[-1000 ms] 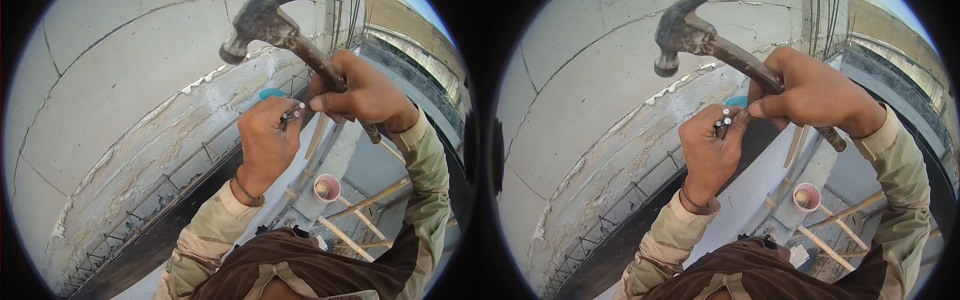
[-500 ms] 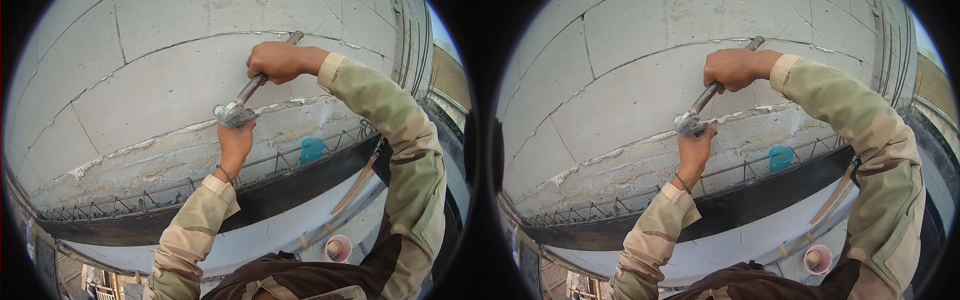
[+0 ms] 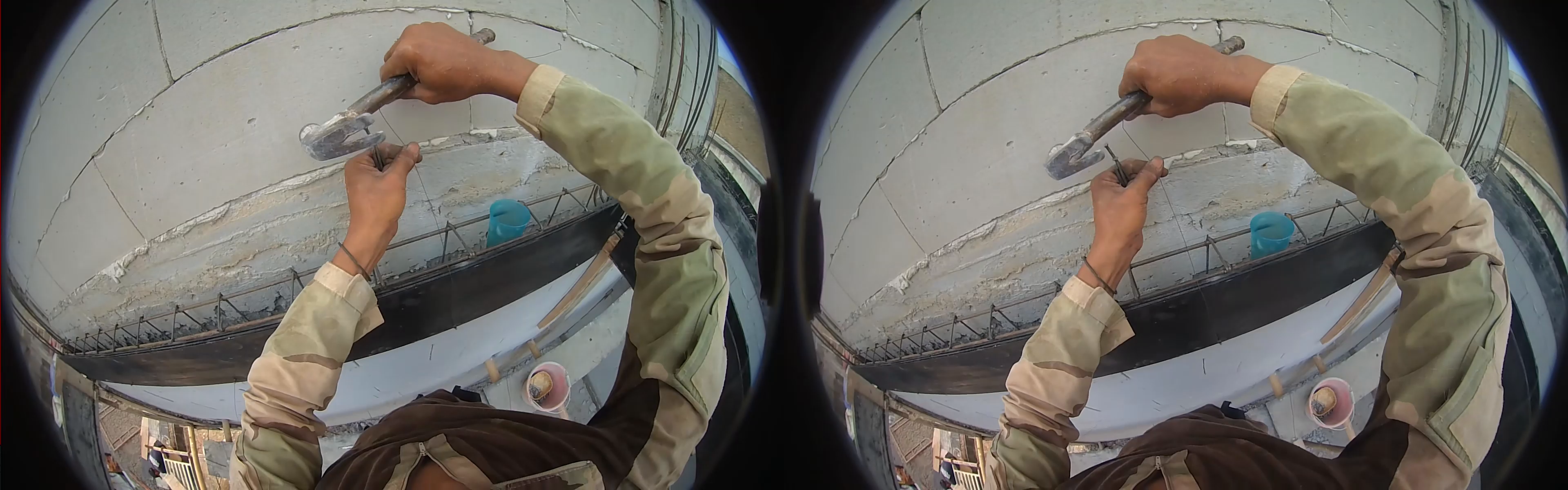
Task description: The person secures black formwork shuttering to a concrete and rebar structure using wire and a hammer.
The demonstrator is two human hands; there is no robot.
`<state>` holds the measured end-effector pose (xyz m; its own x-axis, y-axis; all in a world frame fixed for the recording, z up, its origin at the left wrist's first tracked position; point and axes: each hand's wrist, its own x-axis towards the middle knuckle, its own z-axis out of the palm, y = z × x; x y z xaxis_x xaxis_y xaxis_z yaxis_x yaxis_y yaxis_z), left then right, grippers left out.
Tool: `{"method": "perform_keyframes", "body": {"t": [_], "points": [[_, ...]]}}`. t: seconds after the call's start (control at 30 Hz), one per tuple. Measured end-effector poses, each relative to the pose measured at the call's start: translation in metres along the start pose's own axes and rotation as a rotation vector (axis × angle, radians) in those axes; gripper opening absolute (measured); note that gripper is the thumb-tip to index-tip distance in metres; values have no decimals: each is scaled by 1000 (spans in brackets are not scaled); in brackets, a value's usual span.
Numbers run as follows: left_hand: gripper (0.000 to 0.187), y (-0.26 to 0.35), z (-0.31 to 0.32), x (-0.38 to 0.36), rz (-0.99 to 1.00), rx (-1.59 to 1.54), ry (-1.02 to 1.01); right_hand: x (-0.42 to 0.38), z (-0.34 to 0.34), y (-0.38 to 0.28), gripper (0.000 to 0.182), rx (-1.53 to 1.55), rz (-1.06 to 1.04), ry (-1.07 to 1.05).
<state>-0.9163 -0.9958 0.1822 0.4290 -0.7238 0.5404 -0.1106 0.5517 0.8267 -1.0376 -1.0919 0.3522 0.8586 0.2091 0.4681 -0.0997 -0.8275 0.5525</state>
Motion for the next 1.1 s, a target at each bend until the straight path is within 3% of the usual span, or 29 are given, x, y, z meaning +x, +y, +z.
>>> {"method": "perform_keyframes", "body": {"t": [0.07,0.27,0.4,0.5,0.7,0.77,1.0,1.1], "points": [[19,3,-2,2,-3,14,-4,-1,-2,0,11,163,76,21],[20,7,-5,2,12,35,1,0,-12,0,8,248,89,-45],[21,1,-3,2,10,-51,20,0,0,-7,10,104,141,46],[21,2,-3,-1,133,-45,11,-1,11,-19,10,-19,180,170],[26,15,-13,-7,-68,93,60,-3,30,-30,12,-132,319,111],[32,12,-26,-5,-279,-48,-44,-1,32,-28,12,-115,369,163],[28,36,-44,-19,-290,-1,-113,11,25,-30,18,-120,496,121],[23,37,-58,-17,-266,-19,-234,10,27,-30,20,-142,477,162]]}}
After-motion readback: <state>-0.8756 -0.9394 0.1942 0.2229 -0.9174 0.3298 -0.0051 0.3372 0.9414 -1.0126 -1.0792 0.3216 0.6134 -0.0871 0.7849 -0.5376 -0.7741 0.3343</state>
